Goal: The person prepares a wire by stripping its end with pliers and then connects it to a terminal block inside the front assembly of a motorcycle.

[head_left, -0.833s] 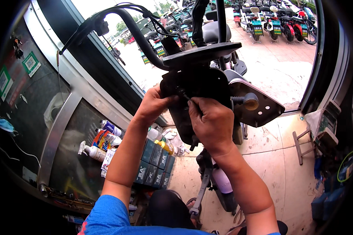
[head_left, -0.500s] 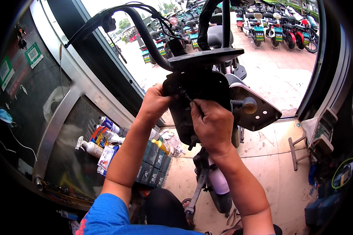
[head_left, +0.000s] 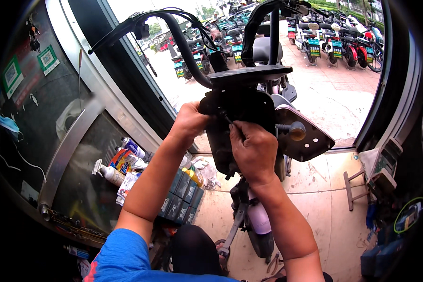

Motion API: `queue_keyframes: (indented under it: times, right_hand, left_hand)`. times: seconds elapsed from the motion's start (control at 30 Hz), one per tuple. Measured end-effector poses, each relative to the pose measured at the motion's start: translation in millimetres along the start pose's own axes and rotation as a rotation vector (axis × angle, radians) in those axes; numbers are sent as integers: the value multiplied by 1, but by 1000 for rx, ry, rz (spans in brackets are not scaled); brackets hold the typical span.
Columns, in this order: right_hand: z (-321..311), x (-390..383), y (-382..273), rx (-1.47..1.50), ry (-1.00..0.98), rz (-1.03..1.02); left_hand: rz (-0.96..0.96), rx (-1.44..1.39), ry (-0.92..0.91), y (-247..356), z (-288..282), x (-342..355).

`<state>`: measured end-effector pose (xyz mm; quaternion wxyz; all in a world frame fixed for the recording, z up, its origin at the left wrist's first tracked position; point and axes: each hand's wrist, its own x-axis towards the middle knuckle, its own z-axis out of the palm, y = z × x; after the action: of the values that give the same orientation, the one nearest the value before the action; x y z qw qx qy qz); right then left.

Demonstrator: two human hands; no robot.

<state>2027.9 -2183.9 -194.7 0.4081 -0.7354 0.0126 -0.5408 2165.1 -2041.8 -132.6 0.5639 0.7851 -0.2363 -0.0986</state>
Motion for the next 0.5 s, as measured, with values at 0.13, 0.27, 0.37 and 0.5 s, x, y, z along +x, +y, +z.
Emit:
queue_keyframes:
  times: [0.13, 0.27, 0.37, 0.5]
  right_hand:
    - [0, 2, -3, 24, 16, 10]
    - [-4, 3, -4, 13, -2, 16]
    - [-7, 2, -4, 7, -14, 23]
    - [-5, 0, -2, -7, -9, 10]
  left_hand:
    - [-10, 9, 2, -6, -5, -1]
    - [39, -121, -18, -2, 4, -6]
    - [29, -150, -11, -4, 4, -5]
    - [-2, -196, -28, -8, 0, -3]
